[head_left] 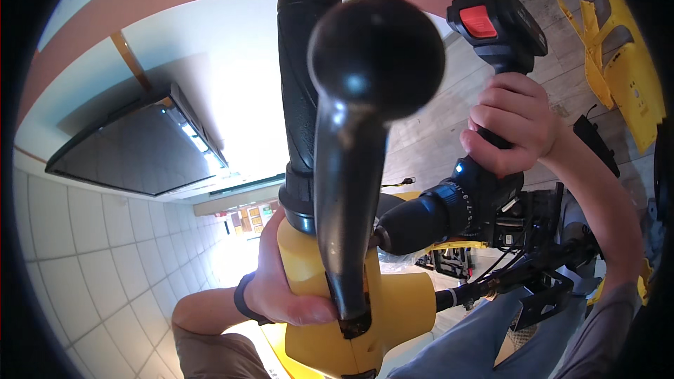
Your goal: Repairing and reassembling the handlebars and fairing of a yellow electric scooter.
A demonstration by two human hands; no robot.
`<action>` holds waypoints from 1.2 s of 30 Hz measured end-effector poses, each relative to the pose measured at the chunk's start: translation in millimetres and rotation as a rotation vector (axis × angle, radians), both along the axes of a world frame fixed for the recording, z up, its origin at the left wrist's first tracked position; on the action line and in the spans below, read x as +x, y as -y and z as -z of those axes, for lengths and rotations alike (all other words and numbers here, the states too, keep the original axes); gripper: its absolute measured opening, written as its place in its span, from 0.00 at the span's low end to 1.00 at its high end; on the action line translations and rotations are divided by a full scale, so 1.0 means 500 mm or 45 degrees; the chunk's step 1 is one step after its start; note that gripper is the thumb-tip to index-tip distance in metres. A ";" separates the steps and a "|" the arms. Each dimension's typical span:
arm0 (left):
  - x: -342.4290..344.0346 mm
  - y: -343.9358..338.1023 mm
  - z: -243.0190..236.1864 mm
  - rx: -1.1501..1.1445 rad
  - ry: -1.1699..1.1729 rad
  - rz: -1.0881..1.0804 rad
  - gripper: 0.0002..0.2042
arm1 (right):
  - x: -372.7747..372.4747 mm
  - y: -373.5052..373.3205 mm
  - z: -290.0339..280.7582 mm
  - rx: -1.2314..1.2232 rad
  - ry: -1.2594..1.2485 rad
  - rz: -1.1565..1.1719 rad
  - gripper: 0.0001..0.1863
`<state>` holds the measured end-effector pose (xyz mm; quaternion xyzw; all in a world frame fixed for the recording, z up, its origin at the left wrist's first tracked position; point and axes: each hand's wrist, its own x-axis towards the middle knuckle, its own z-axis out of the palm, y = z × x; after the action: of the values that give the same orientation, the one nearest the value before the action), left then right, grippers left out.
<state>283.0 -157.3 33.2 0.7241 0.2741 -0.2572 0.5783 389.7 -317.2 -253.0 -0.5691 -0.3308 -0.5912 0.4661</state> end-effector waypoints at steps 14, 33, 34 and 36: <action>0.011 0.004 -0.017 0.081 0.152 0.441 0.46 | -0.044 0.032 -0.001 -0.138 -0.149 0.005 0.22; 0.041 -0.018 -0.015 -0.094 -0.146 0.315 0.49 | -0.067 0.020 -0.005 -0.059 -0.209 -0.055 0.20; 0.039 -0.018 -0.021 -0.043 -0.174 0.331 0.50 | -0.069 0.017 -0.004 -0.041 -0.217 -0.061 0.20; 0.045 -0.026 -0.007 -0.195 -0.109 0.317 0.43 | -0.071 0.009 0.003 -0.041 -0.223 -0.207 0.20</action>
<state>305.7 -144.2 36.9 0.6946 0.1863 -0.3777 0.5832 354.3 -321.6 -254.4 -0.5974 -0.3433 -0.4941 0.5302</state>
